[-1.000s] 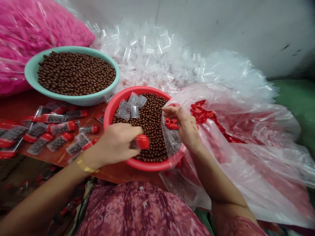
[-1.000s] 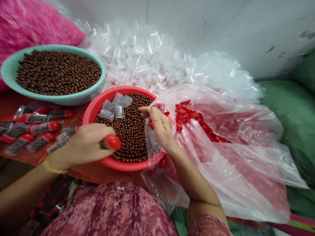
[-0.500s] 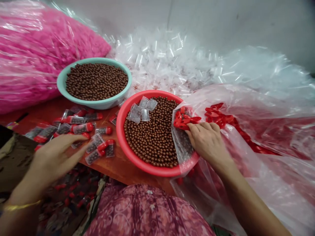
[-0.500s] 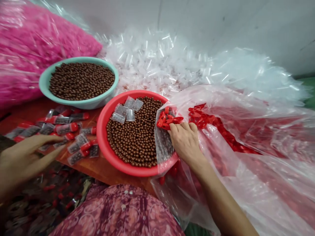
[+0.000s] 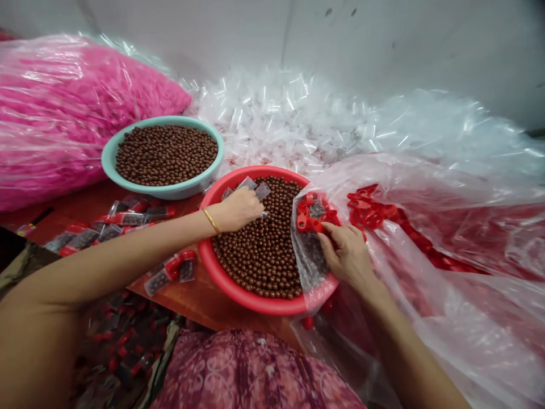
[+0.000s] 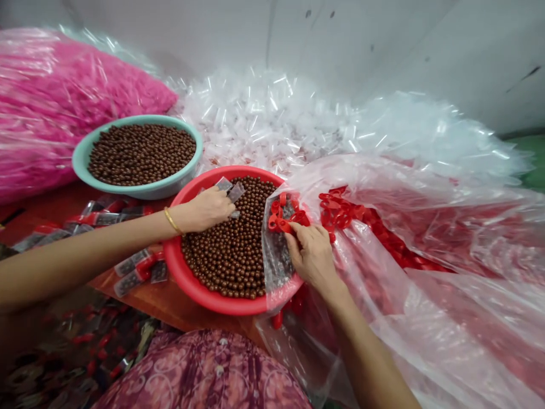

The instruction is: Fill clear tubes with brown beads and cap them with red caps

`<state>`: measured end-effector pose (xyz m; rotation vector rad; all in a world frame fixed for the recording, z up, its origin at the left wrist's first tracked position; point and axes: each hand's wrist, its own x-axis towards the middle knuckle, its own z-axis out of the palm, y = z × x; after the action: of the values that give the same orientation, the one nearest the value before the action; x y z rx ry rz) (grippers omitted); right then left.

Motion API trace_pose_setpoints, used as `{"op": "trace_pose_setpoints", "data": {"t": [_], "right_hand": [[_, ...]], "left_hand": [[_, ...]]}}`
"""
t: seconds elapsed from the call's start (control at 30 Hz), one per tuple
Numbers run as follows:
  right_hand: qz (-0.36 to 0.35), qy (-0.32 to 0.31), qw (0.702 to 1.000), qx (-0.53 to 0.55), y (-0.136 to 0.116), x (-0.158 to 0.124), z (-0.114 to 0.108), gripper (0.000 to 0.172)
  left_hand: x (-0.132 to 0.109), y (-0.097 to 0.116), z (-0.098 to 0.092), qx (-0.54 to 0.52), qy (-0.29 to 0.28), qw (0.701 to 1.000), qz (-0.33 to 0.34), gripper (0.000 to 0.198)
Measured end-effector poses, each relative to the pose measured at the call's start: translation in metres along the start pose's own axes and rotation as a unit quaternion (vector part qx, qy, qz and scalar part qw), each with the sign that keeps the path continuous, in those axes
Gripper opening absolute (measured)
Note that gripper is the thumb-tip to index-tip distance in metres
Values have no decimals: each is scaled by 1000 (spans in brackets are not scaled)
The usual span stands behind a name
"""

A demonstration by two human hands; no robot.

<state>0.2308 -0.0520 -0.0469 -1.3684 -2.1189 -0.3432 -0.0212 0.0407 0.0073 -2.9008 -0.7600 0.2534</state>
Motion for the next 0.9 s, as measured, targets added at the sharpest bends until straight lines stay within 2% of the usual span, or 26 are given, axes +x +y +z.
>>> {"op": "trace_pose_setpoints", "data": {"t": [0.13, 0.2, 0.3, 0.4, 0.47, 0.57, 0.63, 0.73, 0.77, 0.83, 0.9], "right_hand": [[18, 9, 1000, 24, 0, 0, 0, 20], [26, 12, 999, 32, -1, 1, -1, 19], [33, 11, 999, 41, -3, 1, -1, 18], [41, 7, 998, 51, -2, 0, -1, 18], [52, 6, 997, 60, -2, -1, -1, 18], [69, 9, 995, 73, 0, -1, 1, 19], [75, 11, 994, 80, 1, -2, 2, 21], [89, 20, 992, 84, 2, -4, 4, 22], [99, 25, 991, 84, 1, -5, 3, 22], [119, 36, 988, 88, -1, -5, -1, 24], [134, 40, 983, 115, -7, -1, -8, 25]], "left_hand": [[-1, 29, -13, -89, -166, 981, -56, 20], [8, 36, -8, -140, -189, 967, -100, 19], [31, 36, 10, -249, -134, 944, -170, 19], [52, 33, 26, -311, -92, 918, -226, 17], [58, 31, 30, -344, -68, 905, -242, 18], [52, 28, 26, -418, -19, 875, -243, 21], [42, 25, 22, -525, 36, 823, -215, 20], [26, 24, 20, -682, 109, 706, -157, 19], [21, 24, 20, -710, 120, 678, -146, 20], [11, 28, 19, -746, 133, 640, -129, 22], [4, 33, 17, -761, 142, 624, -104, 24]]}}
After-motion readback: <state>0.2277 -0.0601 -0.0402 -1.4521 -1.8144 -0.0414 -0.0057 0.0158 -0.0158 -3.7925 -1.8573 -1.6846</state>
